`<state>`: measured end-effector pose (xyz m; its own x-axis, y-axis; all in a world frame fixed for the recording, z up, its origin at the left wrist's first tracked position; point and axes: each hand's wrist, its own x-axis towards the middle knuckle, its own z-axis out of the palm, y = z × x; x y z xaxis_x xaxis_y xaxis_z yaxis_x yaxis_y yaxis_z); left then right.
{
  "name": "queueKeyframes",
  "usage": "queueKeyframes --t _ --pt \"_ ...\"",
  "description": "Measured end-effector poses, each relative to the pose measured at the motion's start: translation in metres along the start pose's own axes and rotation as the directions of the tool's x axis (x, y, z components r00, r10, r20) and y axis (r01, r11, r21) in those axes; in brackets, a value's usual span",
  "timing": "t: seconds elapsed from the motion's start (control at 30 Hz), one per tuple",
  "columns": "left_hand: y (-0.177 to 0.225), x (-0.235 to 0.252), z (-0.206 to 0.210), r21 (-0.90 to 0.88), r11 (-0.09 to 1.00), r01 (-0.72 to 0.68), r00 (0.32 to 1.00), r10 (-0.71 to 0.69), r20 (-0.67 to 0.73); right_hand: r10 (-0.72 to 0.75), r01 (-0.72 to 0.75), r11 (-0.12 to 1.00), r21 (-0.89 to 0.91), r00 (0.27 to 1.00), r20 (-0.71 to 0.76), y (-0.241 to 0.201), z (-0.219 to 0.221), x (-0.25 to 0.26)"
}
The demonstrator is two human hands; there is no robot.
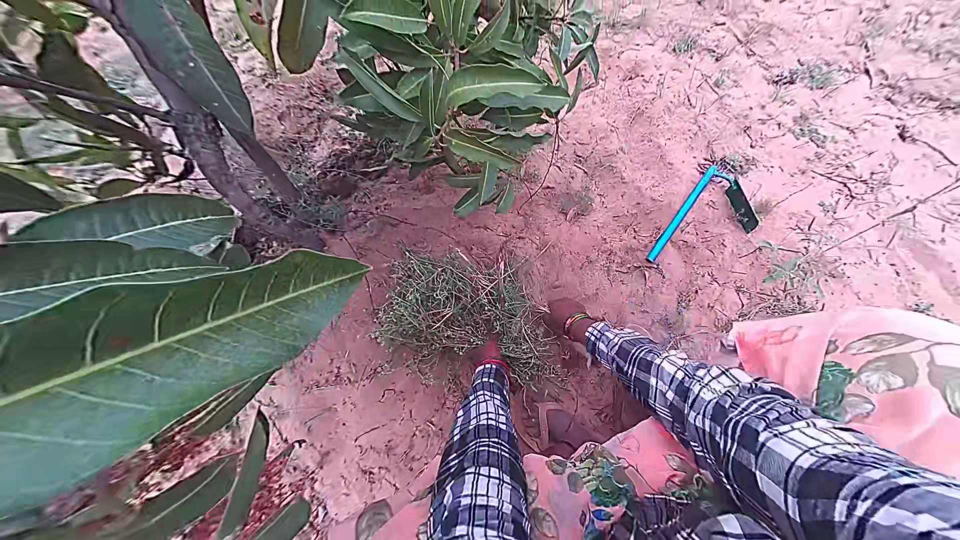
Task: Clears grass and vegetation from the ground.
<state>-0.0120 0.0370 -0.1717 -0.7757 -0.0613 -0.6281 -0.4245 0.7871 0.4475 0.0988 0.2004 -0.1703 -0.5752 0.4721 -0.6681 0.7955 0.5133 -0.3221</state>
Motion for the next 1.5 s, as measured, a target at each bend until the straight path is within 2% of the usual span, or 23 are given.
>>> queueKeyframes --t 0.07,0.17,0.27,0.37,0.47,0.53,0.67,0.73,0.83,0.93,1.0,1.07,1.17,1.27,1.4,1.5 --pt "-0.002 -0.003 -0.004 -0.003 1.0 -0.002 1.0 0.002 -0.004 -0.096 0.096 0.995 -0.028 0.995 0.015 -0.032 0.019 -0.013" --pt "-0.009 0.008 0.002 -0.058 0.998 0.009 1.0 -0.009 -0.003 -0.077 0.078 0.997 -0.015 0.997 0.008 -0.037 0.013 -0.015" --pt "-0.008 0.009 0.005 -0.084 0.996 0.019 0.999 -0.023 -0.044 0.083 -0.073 0.993 0.098 0.991 -0.106 0.006 -0.011 0.005" --pt "-0.004 0.008 0.005 -0.031 0.999 0.042 0.998 -0.043 -0.051 0.293 -0.249 0.946 0.208 0.93 -0.223 0.063 -0.031 0.024" --pt "-0.003 0.011 0.007 0.019 0.998 0.054 0.996 -0.052 -0.075 0.464 -0.418 0.877 0.235 0.864 -0.196 0.107 -0.046 0.041" --pt "-0.003 0.011 0.008 0.034 0.998 0.058 0.996 -0.056 -0.075 0.522 -0.477 0.842 0.254 0.838 -0.159 0.121 -0.05 0.048" --pt "0.001 0.006 0.006 0.001 0.999 0.052 0.996 -0.052 -0.074 0.482 -0.434 0.855 0.283 0.867 -0.126 0.136 -0.048 0.054" --pt "0.003 0.001 0.001 0.097 0.995 0.022 1.0 -0.02 -0.02 0.438 -0.393 0.882 0.259 0.886 -0.149 0.132 -0.046 0.044" --pt "0.002 0.005 0.003 0.067 0.998 0.021 0.999 -0.018 -0.041 0.348 -0.316 0.928 0.199 0.926 -0.148 0.121 -0.042 0.039" --pt "-0.002 0.005 0.003 0.066 0.998 0.025 0.999 -0.022 -0.038 0.144 -0.135 0.986 0.101 0.986 -0.086 0.077 -0.026 0.028" --pt "-0.002 0.006 0.004 0.049 0.999 0.017 0.998 -0.015 -0.057 0.04 -0.033 0.997 0.075 0.995 -0.093 0.034 -0.021 0.023" --pt "-0.004 0.004 0.001 0.046 0.999 0.015 0.997 -0.011 -0.077 -0.003 0.011 0.996 0.085 0.995 -0.097 0.002 -0.022 0.019" --pt "-0.006 0.001 -0.001 0.023 1.0 0.019 0.997 -0.017 -0.08 0.045 -0.019 0.99 0.138 0.981 -0.191 0.005 -0.024 0.035" --pt "-0.004 0.003 0.001 0.056 0.998 0.023 0.997 -0.019 -0.072 0.196 -0.153 0.971 0.181 0.948 -0.251 0.037 -0.043 0.051" --pt "-0.002 0.011 0.006 0.132 0.99 0.05 0.993 -0.036 -0.111 0.387 -0.355 0.919 0.172 0.894 -0.226 0.085 -0.065 0.077" --pt "0.004 0.002 0.004 0.103 0.992 0.072 0.99 -0.058 -0.132 0.438 -0.401 0.893 0.203 0.878 -0.193 0.106 -0.074 0.094"
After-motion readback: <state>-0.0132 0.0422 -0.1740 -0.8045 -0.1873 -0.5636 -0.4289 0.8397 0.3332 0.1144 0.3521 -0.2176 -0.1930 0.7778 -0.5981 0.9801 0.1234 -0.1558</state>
